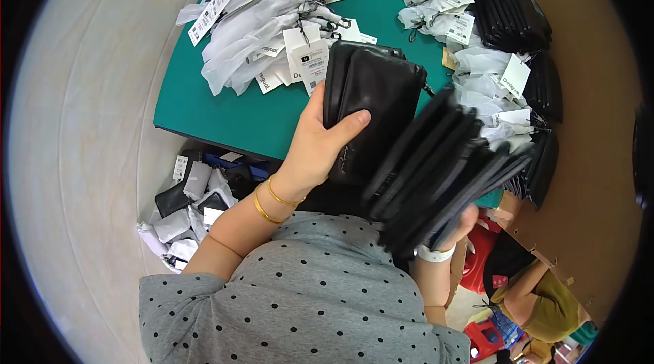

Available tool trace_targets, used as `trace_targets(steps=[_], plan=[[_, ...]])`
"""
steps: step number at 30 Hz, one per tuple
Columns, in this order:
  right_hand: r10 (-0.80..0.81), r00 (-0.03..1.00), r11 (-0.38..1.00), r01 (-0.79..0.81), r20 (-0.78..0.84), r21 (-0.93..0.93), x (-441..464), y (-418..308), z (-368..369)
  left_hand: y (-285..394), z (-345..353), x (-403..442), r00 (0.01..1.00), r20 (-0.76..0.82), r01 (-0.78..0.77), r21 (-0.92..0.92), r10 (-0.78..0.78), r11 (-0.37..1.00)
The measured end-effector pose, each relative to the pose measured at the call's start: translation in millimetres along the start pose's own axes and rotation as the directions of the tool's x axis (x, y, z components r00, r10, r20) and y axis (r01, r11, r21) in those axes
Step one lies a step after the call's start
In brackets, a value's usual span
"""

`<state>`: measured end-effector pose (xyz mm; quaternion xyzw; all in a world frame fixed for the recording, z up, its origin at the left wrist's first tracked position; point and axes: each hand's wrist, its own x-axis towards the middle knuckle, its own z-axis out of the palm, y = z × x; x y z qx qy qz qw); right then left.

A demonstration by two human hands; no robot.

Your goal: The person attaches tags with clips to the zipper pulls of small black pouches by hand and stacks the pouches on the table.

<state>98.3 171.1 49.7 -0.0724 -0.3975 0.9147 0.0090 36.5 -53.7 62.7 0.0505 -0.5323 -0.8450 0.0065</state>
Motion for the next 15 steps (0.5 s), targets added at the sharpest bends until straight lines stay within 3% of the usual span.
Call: trace_targets(steps=[2, 5, 9, 11, 12, 15], plan=[[-0.028, 0.998, 0.997, 0.024, 0.050, 0.070, 2, 0, -45, 8, -1, 0, 0.988, 0.040, 0.153, -0.171, -0.148, 0.973], [0.018, 0.997, 0.989, -0.028, 0.073, 0.142, 5, 2, -49, 7, -1, 0, 0.985, 0.042, 0.173, -0.305, -0.168, 0.936], [0.046, 0.998, 0.987, -0.053, 0.047, 0.150, 3, 6, -38, -2, -5, 2, 0.966, -0.035, 0.238, -0.268, -0.256, 0.934], [0.048, 0.998, 0.987, -0.054, 0.045, 0.149, 1, 8, -40, 4, 3, -2, 0.957, -0.068, 0.240, -0.359, -0.282, 0.902], [0.050, 0.998, 0.987, -0.056, 0.045, 0.150, 0, 9, -42, 2, 5, -4, 0.957, -0.066, 0.242, -0.358, -0.283, 0.902], [0.051, 0.997, 0.984, -0.061, 0.062, 0.166, 4, 14, -53, -9, 11, -8, 0.994, 0.105, 0.018, 0.009, -0.019, 1.000]])
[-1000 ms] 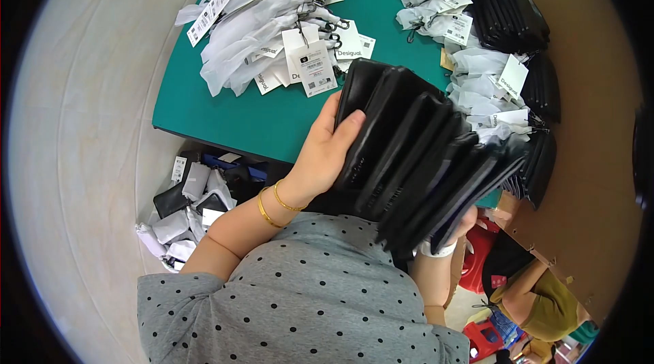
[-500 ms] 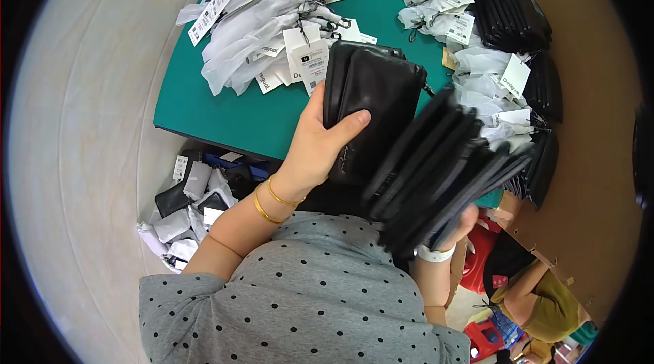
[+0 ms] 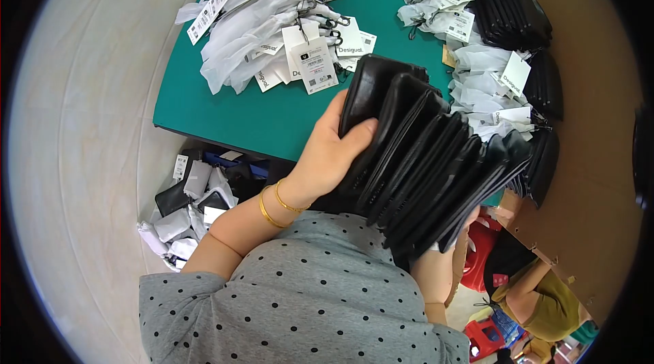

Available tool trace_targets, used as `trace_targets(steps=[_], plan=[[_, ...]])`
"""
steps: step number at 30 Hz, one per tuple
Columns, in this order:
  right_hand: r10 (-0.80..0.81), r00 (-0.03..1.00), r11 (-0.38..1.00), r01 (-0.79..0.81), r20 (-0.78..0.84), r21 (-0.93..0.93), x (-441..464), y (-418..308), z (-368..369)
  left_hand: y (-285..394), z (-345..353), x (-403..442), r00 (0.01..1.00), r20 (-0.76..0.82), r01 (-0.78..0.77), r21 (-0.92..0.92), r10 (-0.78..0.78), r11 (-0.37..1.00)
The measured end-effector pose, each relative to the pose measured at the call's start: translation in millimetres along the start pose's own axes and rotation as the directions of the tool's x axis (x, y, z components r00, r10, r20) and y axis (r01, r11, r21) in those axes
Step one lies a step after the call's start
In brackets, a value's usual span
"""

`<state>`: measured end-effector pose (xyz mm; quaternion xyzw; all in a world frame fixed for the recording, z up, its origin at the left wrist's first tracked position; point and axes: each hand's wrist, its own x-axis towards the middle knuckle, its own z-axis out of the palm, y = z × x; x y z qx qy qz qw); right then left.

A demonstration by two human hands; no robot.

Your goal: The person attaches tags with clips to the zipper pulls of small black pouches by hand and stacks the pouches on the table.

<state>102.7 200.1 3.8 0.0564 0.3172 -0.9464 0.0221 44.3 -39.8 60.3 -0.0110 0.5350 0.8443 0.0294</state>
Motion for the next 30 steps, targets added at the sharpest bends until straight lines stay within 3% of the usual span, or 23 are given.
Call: trace_targets(steps=[3, 4, 5, 6, 9, 19, 21, 22, 23, 25, 27, 28, 30], plan=[[0.108, 0.987, 0.976, -0.129, 0.120, 0.177, 7, 1, -11, 7, 3, -3, 0.998, 0.056, 0.045, -0.057, -0.041, 0.997], [0.117, 0.977, 0.949, -0.163, 0.178, 0.271, 8, 4, -21, 11, 6, -1, 0.992, 0.033, 0.123, -0.218, -0.119, 0.968], [0.115, 0.981, 0.959, -0.150, 0.154, 0.239, 8, 4, -15, 16, 7, 2, 0.980, 0.024, 0.193, -0.374, -0.199, 0.907], [0.114, 0.985, 0.967, -0.140, 0.130, 0.212, 7, 4, -10, 8, -11, 4, 0.940, 0.220, 0.340, -0.505, -0.262, 0.793], [0.095, 0.993, 0.986, -0.104, 0.071, 0.129, 9, 5, 6, 6, -20, 7, 0.913, 0.319, 0.398, -0.566, -0.254, 0.721], [0.028, 1.000, 0.999, -0.028, 0.001, -0.026, 15, -2, 29, 19, -12, 6, 0.873, 0.360, 0.487, -0.606, -0.329, 0.629], [-0.002, 1.000, 0.997, 0.001, -0.019, -0.072, 15, -1, 37, 17, -13, 5, 0.896, 0.392, 0.421, -0.593, -0.210, 0.686], [-0.032, 0.999, 0.994, 0.029, -0.030, -0.105, 15, -1, 44, 13, -10, 5, 0.945, 0.312, 0.187, -0.274, -0.096, 0.943], [-0.058, 0.997, 0.987, 0.050, -0.045, -0.153, 15, 0, 51, 9, -5, 3, 0.956, 0.287, -0.087, 0.107, 0.053, 0.990], [-0.111, 0.993, 0.963, 0.098, -0.038, -0.251, 19, -1, 60, 10, 6, 2, 0.952, 0.305, -0.067, 0.162, 0.014, 0.984], [-0.033, 0.998, 0.875, 0.055, 0.055, -0.481, 24, -11, 40, 7, 10, 10, 0.918, 0.343, -0.328, 0.375, 0.199, 0.867], [-0.072, 0.995, 0.849, 0.101, 0.076, -0.519, 28, -11, 45, 1, 11, 19, 0.920, 0.343, -0.283, 0.249, 0.189, 0.926], [-0.150, 0.982, 0.785, 0.190, 0.117, -0.590, 36, -10, 55, -3, 2, 38, 0.875, 0.428, -0.393, 0.355, 0.227, 0.848]])
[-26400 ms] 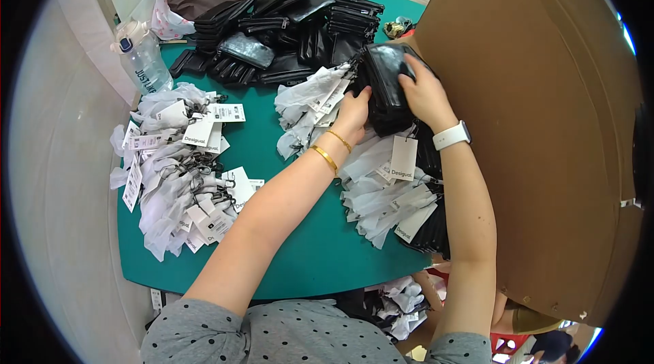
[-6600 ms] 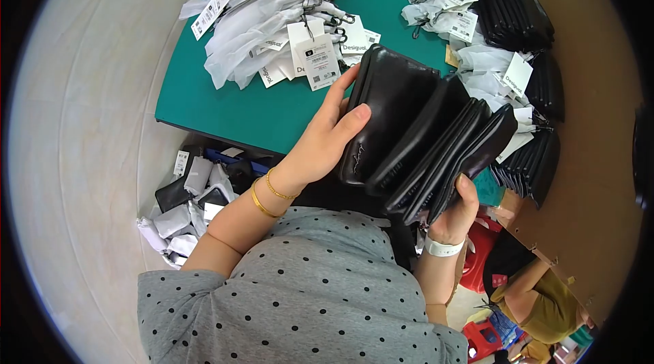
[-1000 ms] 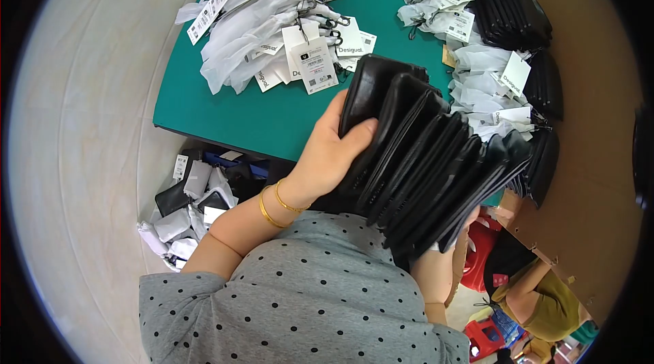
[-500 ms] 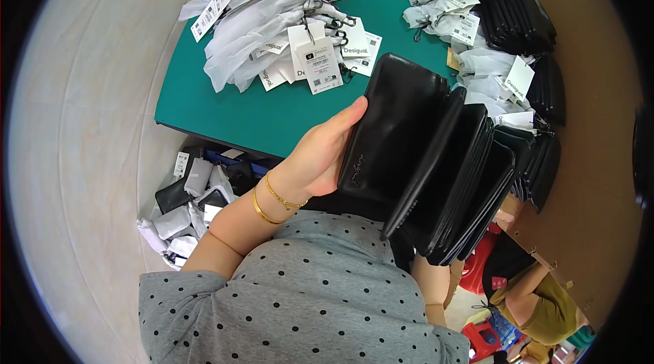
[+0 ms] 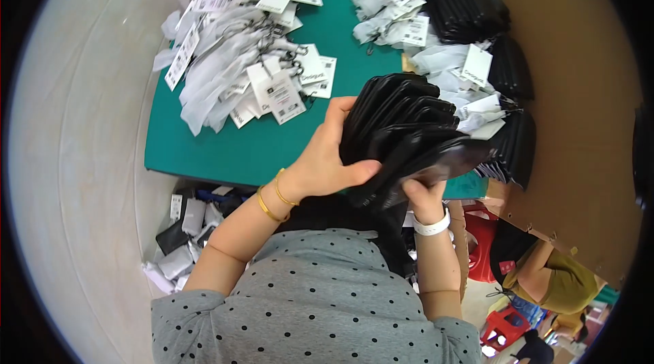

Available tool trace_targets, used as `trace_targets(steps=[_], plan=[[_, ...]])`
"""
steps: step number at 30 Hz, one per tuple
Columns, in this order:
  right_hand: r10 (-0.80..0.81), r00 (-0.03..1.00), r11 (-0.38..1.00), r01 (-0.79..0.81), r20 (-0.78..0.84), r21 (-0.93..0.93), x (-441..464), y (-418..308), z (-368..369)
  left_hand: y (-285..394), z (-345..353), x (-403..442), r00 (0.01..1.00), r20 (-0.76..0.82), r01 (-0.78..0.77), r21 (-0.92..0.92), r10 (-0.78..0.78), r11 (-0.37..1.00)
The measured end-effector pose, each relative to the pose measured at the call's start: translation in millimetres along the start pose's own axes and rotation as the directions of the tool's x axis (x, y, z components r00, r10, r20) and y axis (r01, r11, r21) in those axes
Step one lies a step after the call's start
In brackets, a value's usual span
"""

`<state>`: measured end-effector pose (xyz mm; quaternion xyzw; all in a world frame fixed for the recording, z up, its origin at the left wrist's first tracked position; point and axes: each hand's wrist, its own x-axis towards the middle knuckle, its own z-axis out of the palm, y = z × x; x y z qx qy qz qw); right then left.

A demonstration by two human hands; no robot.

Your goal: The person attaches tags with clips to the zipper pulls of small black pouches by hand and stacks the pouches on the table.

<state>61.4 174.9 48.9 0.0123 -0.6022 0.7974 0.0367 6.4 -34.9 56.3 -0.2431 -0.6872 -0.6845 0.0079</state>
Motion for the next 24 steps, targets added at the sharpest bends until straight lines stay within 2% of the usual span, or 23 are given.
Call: trace_targets(steps=[1, 2, 3, 4, 5, 6, 8, 9, 12, 13, 15, 16, 18, 19, 22, 24], plan=[[-0.060, 0.993, 0.978, 0.079, 0.107, -0.193, 4, 1, -7, -4, -6, 7, 0.996, 0.077, 0.044, -0.108, -0.036, 0.993], [-0.118, 0.970, 0.914, 0.190, 0.212, -0.359, 8, 2, -13, -6, -6, 15, 0.998, 0.057, 0.002, -0.218, 0.011, 0.976], [-0.129, 0.970, 0.911, 0.198, 0.204, -0.361, 10, 23, -27, -8, -7, 21, 0.998, 0.031, -0.036, -0.324, 0.049, 0.945], [-0.010, 0.996, 0.943, 0.038, 0.084, -0.329, 12, 53, -42, -26, -10, 18, 0.999, 0.025, -0.027, -0.285, 0.036, 0.958], [-0.098, 0.985, 0.874, 0.155, 0.145, -0.461, 13, 51, -40, -40, -5, 17, 0.999, 0.034, -0.027, -0.282, 0.038, 0.959], [-0.184, 0.961, 0.773, 0.270, 0.205, -0.574, 13, 49, -37, -52, 3, 15, 0.993, -0.120, -0.025, -0.291, -0.011, 0.956], [-0.180, 0.956, 0.762, 0.285, 0.232, -0.582, 9, 58, -42, -59, 22, 17, 0.924, -0.378, -0.072, -0.313, -0.055, 0.947], [-0.178, 0.953, 0.756, 0.292, 0.246, -0.586, 7, 63, -45, -60, 29, 14, 0.926, -0.374, -0.071, -0.314, -0.055, 0.947], [-0.177, 0.960, 0.931, 0.235, 0.217, -0.278, 1, 87, -53, -67, 40, 10, 0.898, -0.435, -0.050, -0.248, -0.065, 0.967], [-0.179, 0.957, 0.915, 0.247, 0.228, -0.319, 1, 83, -50, -62, 43, 15, 0.901, -0.430, -0.051, -0.247, -0.062, 0.968], [-0.183, 0.951, 0.875, 0.274, 0.250, -0.398, 2, 76, -45, -49, 49, 27, 0.895, -0.438, -0.142, -0.086, 0.091, 0.986], [-0.121, 0.966, 0.921, 0.195, 0.229, -0.337, 3, 68, -39, -49, 50, 29, 0.897, -0.431, -0.144, -0.086, 0.093, 0.986], [-0.132, 0.971, 0.931, 0.190, 0.198, -0.312, 1, 68, -37, -48, 49, 30, 0.974, -0.225, -0.045, -0.111, 0.019, 0.993], [-0.138, 0.974, 0.936, 0.188, 0.182, -0.299, 2, 64, -33, -43, 48, 34, 0.969, -0.248, -0.046, -0.115, 0.017, 0.992], [-0.219, 0.932, 0.774, 0.346, 0.288, -0.530, 20, 37, -24, -40, 44, 41, 0.938, -0.348, -0.031, -0.044, 0.013, 0.999], [-0.242, 0.906, 0.661, 0.416, 0.346, -0.625, 28, 26, -22, -64, 39, 36, 0.901, -0.424, -0.002, -0.213, -0.090, 0.977]])
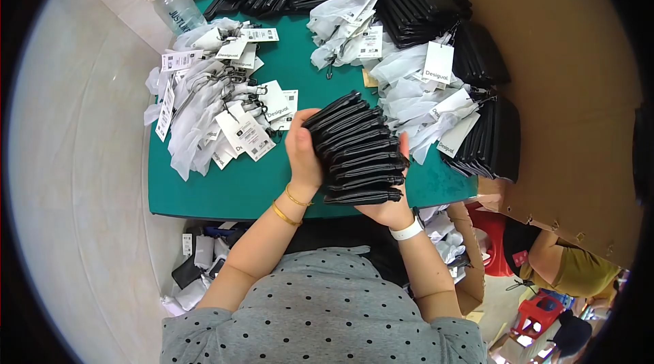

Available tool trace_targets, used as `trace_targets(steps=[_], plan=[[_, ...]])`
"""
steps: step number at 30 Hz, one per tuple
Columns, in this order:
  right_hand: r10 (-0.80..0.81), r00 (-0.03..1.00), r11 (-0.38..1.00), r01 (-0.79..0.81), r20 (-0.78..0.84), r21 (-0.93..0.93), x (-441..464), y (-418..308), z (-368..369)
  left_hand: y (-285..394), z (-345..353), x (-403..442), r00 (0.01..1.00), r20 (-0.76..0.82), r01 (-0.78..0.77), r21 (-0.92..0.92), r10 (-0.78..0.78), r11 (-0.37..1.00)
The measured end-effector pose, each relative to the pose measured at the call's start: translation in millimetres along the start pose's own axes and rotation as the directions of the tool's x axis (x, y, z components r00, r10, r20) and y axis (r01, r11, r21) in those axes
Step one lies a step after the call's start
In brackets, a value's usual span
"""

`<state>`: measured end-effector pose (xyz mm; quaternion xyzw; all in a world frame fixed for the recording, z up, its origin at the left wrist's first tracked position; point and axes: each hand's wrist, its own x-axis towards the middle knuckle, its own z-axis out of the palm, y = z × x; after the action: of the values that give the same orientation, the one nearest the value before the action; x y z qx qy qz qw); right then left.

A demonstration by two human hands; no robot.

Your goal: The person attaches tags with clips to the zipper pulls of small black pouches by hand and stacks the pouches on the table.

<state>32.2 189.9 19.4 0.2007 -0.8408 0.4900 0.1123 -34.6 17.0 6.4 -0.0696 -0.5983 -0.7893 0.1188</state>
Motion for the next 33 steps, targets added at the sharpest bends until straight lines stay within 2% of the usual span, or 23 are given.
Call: trace_targets(steps=[1, 2, 5, 7, 8, 9, 10, 11, 12, 14, 16, 18, 19, 20, 21, 22, 24, 26, 27, 28, 30, 32, 33], plan=[[-0.020, 1.000, 0.999, 0.020, 0.009, -0.049, 2, 0, -1, 2, 2, 2, 1.000, -0.016, 0.026, -0.081, -0.027, 0.996], [0.015, 1.000, 0.996, -0.017, 0.024, 0.089, 1, 5, 0, 5, 2, 5, 1.000, -0.012, 0.025, -0.078, -0.026, 0.997], [-0.051, 0.990, 0.998, 0.046, 0.129, 0.042, -1, 14, -5, 16, -5, 9, 0.936, 0.241, 0.312, -0.228, -0.257, 0.922], [0.003, 0.992, 0.932, -0.048, 0.126, 0.358, -1, 7, -10, 32, -10, 5, 0.920, 0.286, 0.330, -0.201, -0.267, 0.922], [0.084, 0.991, 0.897, -0.120, 0.103, 0.426, -5, 2, -10, 34, -21, 3, 0.897, 0.399, 0.311, -0.257, -0.192, 0.915], [0.033, 0.987, 0.906, -0.095, 0.154, 0.413, -2, 2, -16, 33, -26, 4, 0.895, 0.399, 0.316, -0.253, -0.199, 0.915], [-0.013, 0.979, 0.913, -0.071, 0.203, 0.402, 0, 4, -21, 33, -30, 5, 0.859, 0.428, 0.348, -0.086, -0.281, 0.934], [0.067, 0.979, 0.837, -0.160, 0.193, 0.523, -3, 8, -18, 35, -33, 6, 0.819, 0.443, 0.368, 0.082, -0.364, 0.926], [0.068, 0.979, 0.838, -0.160, 0.192, 0.521, -1, 8, -22, 42, -39, 11, 0.757, 0.505, 0.451, 0.055, -0.415, 0.891], [0.108, 0.941, 0.796, -0.276, 0.322, 0.539, 6, 1, -33, 46, -44, 31, 0.630, 0.631, 0.480, 0.142, -0.453, 0.866], [0.152, 0.935, 0.729, -0.324, 0.319, 0.603, 3, 3, -33, 52, -45, 48, 0.612, 0.647, 0.447, 0.191, -0.454, 0.874], [0.174, 0.818, 0.439, -0.562, 0.548, 0.701, -10, 21, -32, 51, -52, 61, 0.378, 0.849, 0.229, 0.303, -0.371, 0.925], [0.180, 0.804, 0.398, -0.587, 0.567, 0.705, -18, 23, -24, 50, -45, 56, 0.309, 0.870, 0.262, 0.312, -0.385, 0.913], [0.185, 0.788, 0.356, -0.610, 0.587, 0.708, -25, 25, -16, 44, -51, 48, 0.209, 0.932, 0.089, 0.283, -0.295, 0.955], [0.180, 0.758, 0.046, -0.643, 0.627, 0.764, -34, 22, -7, 33, -60, 37, 0.093, 0.972, -0.081, 0.224, -0.217, 0.971], [0.162, 0.754, -0.089, -0.632, 0.637, 0.770, -41, 26, 0, 19, -71, 15, 0.166, 0.966, 0.152, 0.174, -0.199, 0.973], [0.125, 0.744, -0.356, -0.584, 0.656, 0.730, -57, 33, 12, 5, -87, -29, 0.260, 0.917, 0.551, 0.115, -0.301, 0.827], [0.277, 0.717, 0.178, -0.693, 0.640, 0.699, -52, 18, 7, -2, -82, -77, 0.461, 0.781, 0.793, -0.149, -0.421, 0.591], [0.350, 0.697, 0.407, -0.715, 0.626, 0.568, -50, 11, 4, 6, -81, -98, 0.517, 0.614, 0.821, -0.159, -0.596, 0.549], [0.288, 0.754, 0.537, -0.638, 0.591, 0.552, -36, 2, -4, 7, -84, -101, 0.526, 0.597, 0.845, -0.288, -0.606, 0.450], [0.156, 0.849, 0.757, -0.431, 0.505, 0.491, -8, -16, -22, 9, -89, -106, 0.541, 0.563, 0.815, -0.533, -0.624, 0.227], [0.583, 0.696, 0.774, -0.632, 0.418, -0.027, 10, -22, -34, 22, -82, -86, 0.590, 0.673, 0.785, -0.608, -0.445, 0.121], [0.544, 0.782, 0.788, -0.601, 0.305, 0.135, 15, -23, -35, 29, -80, -72, 0.600, 0.697, 0.791, -0.590, -0.394, 0.161]])
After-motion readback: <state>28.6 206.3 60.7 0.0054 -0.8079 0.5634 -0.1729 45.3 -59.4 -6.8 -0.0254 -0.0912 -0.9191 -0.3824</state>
